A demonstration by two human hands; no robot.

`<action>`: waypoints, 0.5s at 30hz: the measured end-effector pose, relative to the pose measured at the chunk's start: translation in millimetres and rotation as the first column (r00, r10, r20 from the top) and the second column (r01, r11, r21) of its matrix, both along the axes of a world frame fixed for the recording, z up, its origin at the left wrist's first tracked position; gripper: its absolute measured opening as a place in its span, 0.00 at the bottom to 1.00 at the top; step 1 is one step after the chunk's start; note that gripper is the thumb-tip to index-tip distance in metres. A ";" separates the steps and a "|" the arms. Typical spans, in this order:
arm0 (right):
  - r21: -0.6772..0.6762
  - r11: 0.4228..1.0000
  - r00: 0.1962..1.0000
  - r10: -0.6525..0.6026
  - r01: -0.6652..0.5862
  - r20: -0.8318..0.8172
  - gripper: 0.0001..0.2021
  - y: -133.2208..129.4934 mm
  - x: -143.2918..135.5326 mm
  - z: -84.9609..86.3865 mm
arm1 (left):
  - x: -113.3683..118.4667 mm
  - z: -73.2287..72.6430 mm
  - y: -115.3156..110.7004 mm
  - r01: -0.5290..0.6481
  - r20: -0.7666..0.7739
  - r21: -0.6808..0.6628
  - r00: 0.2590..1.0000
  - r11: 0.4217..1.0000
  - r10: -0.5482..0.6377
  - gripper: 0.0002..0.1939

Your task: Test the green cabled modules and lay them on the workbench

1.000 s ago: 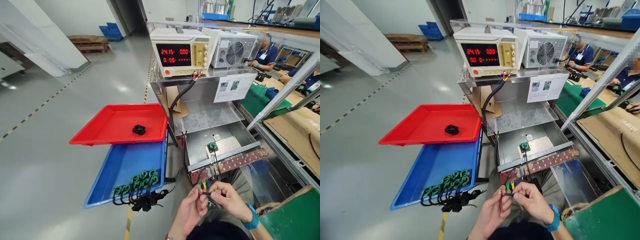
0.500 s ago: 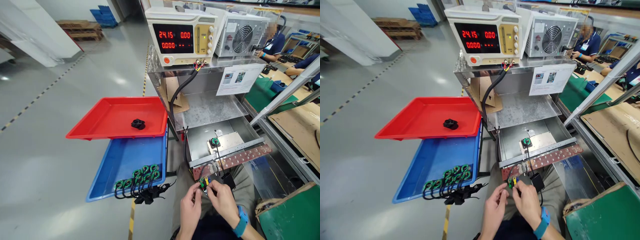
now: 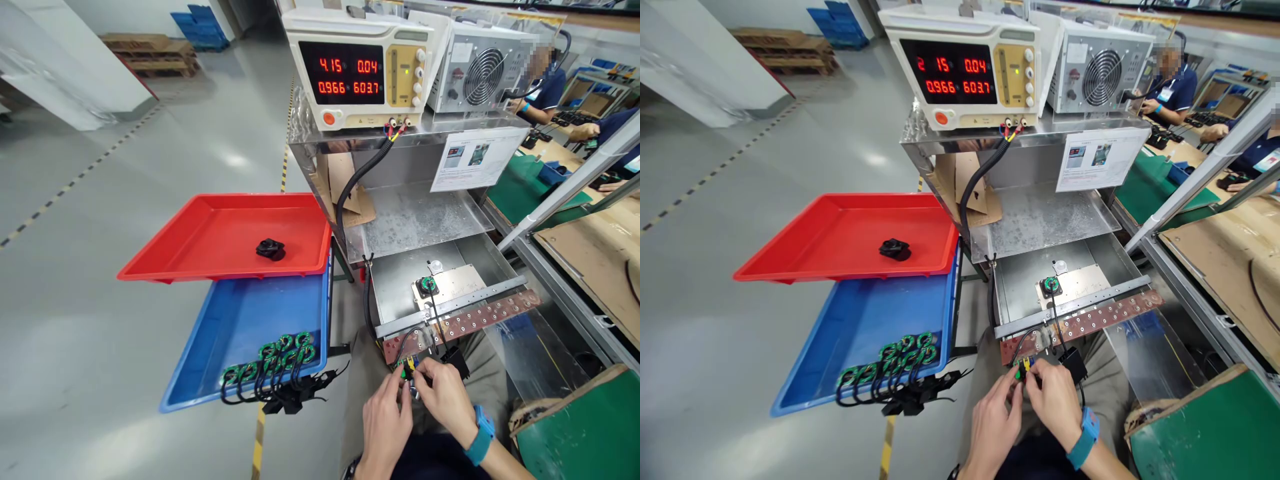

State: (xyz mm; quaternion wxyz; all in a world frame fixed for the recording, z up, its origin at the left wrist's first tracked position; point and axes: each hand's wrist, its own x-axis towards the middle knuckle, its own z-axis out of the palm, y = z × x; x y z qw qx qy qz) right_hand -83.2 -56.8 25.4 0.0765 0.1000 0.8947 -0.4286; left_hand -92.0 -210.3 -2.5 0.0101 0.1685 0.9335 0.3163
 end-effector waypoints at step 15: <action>-0.001 1.000 1.000 -0.025 0.025 0.005 0.13 -5.3 0.4 -9.8 | 1.7 -43.0 -5.6 -0.015 -0.080 0.003 0.997 1.000 0.015 0.19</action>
